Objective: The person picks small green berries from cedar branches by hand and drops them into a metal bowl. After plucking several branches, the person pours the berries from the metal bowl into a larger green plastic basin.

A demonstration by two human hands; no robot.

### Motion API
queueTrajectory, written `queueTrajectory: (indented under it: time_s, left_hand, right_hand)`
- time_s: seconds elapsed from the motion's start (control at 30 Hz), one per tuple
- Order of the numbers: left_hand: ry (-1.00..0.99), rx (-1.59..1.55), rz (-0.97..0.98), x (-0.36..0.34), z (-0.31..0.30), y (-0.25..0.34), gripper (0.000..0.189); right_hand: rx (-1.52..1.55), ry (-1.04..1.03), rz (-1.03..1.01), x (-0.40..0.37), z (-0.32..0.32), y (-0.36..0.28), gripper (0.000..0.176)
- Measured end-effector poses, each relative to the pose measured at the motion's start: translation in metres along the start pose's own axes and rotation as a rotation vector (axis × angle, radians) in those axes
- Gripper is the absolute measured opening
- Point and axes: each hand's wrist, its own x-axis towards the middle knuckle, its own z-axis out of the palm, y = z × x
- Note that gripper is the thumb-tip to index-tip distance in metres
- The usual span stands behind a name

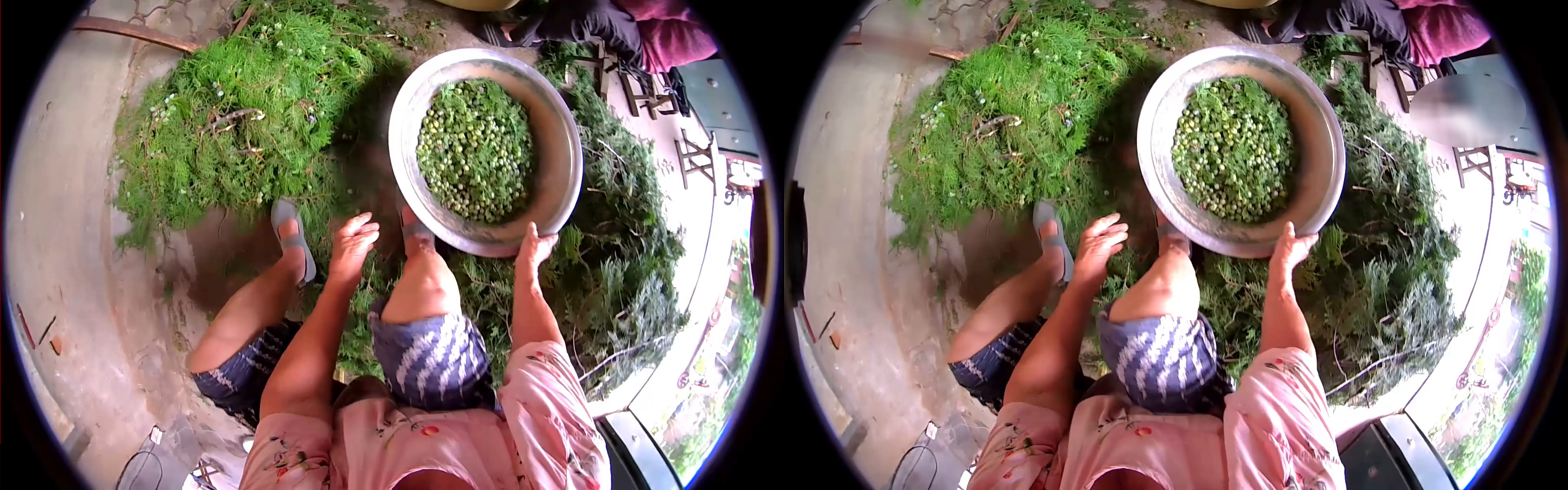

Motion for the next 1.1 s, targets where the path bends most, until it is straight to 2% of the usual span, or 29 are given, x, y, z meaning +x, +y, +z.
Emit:
queueTrajectory:
  time_s: [0.03,0.07,0.1,0.13,0.2,0.23,0.27,0.33,0.37,0.4,0.47,0.53,0.6,0.67,0.7,0.77,0.8,0.87,1.0,1.03,1.1]
  left_hand:
    - [0.006,0.022,0.047,-0.011,-0.009,-0.005,0.046]
    - [0.008,0.046,0.092,-0.023,-0.017,-0.011,0.045]
    - [-0.018,0.14,0.118,-0.042,-0.022,0.002,0.043]
    - [-0.004,0.096,0.078,-0.052,-0.027,0.004,0.042]
    - [-0.023,0.152,0.103,-0.091,-0.028,0.035,0.041]
    - [-0.007,0.208,0.2,-0.108,-0.028,0.048,0.036]
    - [0.005,0.208,0.206,-0.117,-0.036,0.048,0.036]
    - [0.01,0.062,0.241,-0.133,-0.051,0.061,0.031]
    - [0.071,0.116,0.328,-0.146,-0.058,0.067,0.028]
    - [0.202,0.405,0.596,-0.169,-0.057,0.087,0.019]
    - [0.396,0.596,0.748,-0.205,-0.074,0.103,0.02]
    - [0.706,1.048,0.913,-0.235,-0.1,0.11,0.022]
    - [0.903,1.089,0.971,-0.249,-0.13,0.102,0.022]
    - [1.025,1.154,0.94,-0.251,-0.146,0.09,0.02]
    - [1.033,1.137,0.944,-0.249,-0.148,0.084,0.02]
    - [1.007,0.823,0.755,-0.247,-0.147,0.072,0.018]
    - [1.018,0.803,0.768,-0.246,-0.144,0.074,0.018]
    - [0.975,1.024,0.926,-0.242,-0.14,0.083,0.014]
    - [0.879,1.117,0.923,-0.24,-0.139,0.093,0.016]
    - [0.858,1.16,0.851,-0.244,-0.14,0.094,0.017]
    - [0.841,1.109,0.859,-0.245,-0.146,0.089,0.018]
  right_hand:
    - [0.041,-0.096,-0.016,-0.016,-0.014,-0.022,0.064]
    - [-0.112,-0.056,-0.146,-0.02,-0.008,0.003,0.06]
    - [-0.221,-0.066,-0.205,-0.035,-0.021,-0.02,0.054]
    - [-0.33,-0.078,-0.263,-0.057,-0.033,-0.048,0.048]
    - [-0.368,-0.153,-0.784,-0.074,-0.043,-0.057,0.038]
    - [-0.248,-0.312,-0.809,-0.086,-0.037,-0.055,0.035]
    - [-0.304,-0.583,-0.773,-0.097,-0.033,-0.053,0.042]
    - [-0.497,-0.623,-0.954,-0.123,-0.035,-0.058,0.048]
    - [-0.545,-0.686,-0.944,-0.123,-0.032,-0.059,0.051]
    - [-0.601,-0.694,-0.888,-0.124,-0.029,-0.059,0.045]
    - [-0.689,-0.667,-0.904,-0.121,-0.025,-0.059,0.037]
    - [-0.712,-0.7,-0.876,-0.117,-0.017,-0.057,0.029]
    - [-0.712,-0.724,-0.841,-0.116,-0.016,-0.062,0.024]
    - [-0.737,-0.715,-0.796,-0.121,-0.012,-0.065,0.022]
    - [-0.704,-0.691,-0.784,-0.125,-0.006,-0.064,0.019]
    - [-0.636,-0.884,-0.75,-0.129,0.001,-0.065,0.017]
    - [-0.605,-0.978,-0.72,-0.139,0.001,-0.065,0.017]
    - [-0.564,-1.084,-0.654,-0.158,-0.001,-0.066,0.017]
    - [-0.464,-1.15,-0.646,-0.177,-0.011,-0.079,0.018]
    - [-0.428,-1.168,-0.65,-0.179,-0.016,-0.083,0.019]
    - [-0.332,-1.158,-0.662,-0.175,-0.031,-0.101,0.019]
